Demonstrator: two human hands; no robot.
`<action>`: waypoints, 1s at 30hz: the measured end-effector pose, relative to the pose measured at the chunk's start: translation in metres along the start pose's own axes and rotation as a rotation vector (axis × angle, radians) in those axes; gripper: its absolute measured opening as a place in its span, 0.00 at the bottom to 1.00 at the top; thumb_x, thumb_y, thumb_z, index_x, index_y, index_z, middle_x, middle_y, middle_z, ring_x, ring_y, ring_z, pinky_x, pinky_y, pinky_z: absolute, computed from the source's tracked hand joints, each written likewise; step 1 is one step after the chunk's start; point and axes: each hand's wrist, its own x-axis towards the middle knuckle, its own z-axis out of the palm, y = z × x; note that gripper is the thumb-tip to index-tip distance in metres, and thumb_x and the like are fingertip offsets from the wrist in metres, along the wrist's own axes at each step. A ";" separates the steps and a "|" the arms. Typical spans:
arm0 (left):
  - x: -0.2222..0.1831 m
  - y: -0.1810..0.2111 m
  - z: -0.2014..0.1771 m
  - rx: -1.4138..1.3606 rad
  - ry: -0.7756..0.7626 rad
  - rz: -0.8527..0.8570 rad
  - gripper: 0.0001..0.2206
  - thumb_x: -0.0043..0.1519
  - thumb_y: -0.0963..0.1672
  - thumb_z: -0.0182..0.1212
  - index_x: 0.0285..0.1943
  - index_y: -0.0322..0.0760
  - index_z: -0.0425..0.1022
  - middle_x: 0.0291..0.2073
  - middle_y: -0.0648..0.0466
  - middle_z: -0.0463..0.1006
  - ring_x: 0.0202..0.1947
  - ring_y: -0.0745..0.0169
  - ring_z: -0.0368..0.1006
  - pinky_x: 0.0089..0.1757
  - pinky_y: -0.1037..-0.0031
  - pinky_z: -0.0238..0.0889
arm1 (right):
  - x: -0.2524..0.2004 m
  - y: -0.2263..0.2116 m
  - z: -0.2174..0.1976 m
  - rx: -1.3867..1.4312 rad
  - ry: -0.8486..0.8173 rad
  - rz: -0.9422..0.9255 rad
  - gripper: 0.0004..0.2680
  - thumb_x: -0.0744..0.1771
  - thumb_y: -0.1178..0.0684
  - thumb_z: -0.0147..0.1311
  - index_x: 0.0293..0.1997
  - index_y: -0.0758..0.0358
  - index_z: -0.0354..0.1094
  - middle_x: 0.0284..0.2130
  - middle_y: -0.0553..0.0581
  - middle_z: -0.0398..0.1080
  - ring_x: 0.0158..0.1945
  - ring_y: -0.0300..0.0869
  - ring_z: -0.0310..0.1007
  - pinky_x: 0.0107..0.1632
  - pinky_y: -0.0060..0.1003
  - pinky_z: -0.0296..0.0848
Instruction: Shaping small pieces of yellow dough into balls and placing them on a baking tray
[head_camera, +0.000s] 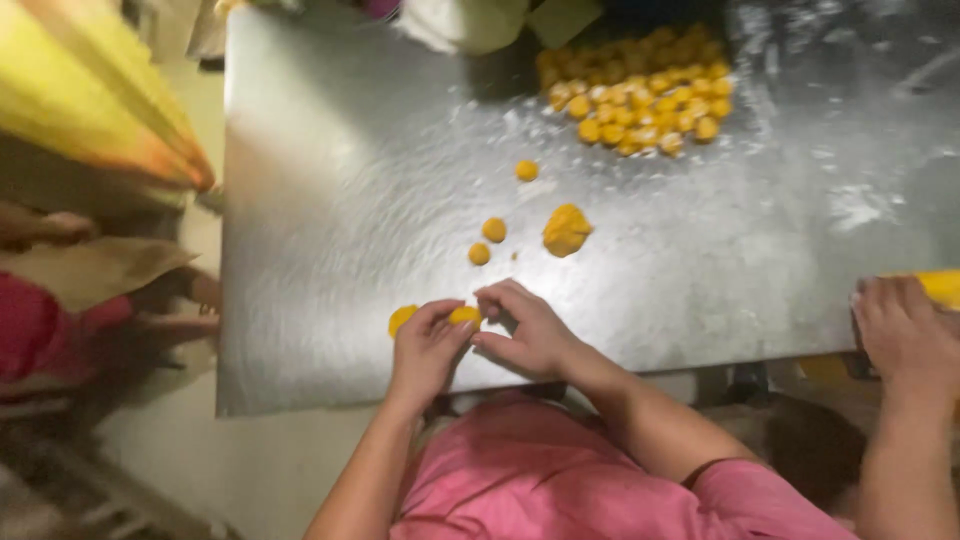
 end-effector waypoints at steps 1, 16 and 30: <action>-0.001 0.007 0.002 0.004 -0.035 0.008 0.20 0.57 0.35 0.70 0.59 0.24 0.75 0.46 0.37 0.80 0.47 0.53 0.80 0.52 0.69 0.73 | -0.004 0.000 -0.005 -0.018 0.032 -0.001 0.16 0.62 0.43 0.68 0.52 0.53 0.71 0.36 0.49 0.69 0.40 0.44 0.75 0.40 0.38 0.74; -0.018 0.051 -0.008 0.031 -0.584 0.336 0.18 0.57 0.35 0.70 0.58 0.25 0.77 0.40 0.45 0.75 0.43 0.63 0.74 0.46 0.71 0.73 | -0.049 -0.069 0.033 0.116 0.291 0.045 0.03 0.68 0.58 0.57 0.36 0.64 0.76 0.27 0.56 0.72 0.33 0.41 0.74 0.40 0.37 0.75; -0.039 0.051 -0.030 0.073 -0.795 0.288 0.14 0.57 0.39 0.73 0.50 0.26 0.80 0.40 0.46 0.78 0.42 0.64 0.75 0.44 0.71 0.72 | -0.090 -0.095 0.066 -0.030 0.422 0.029 0.03 0.66 0.57 0.61 0.36 0.66 0.76 0.30 0.60 0.76 0.31 0.49 0.76 0.39 0.43 0.75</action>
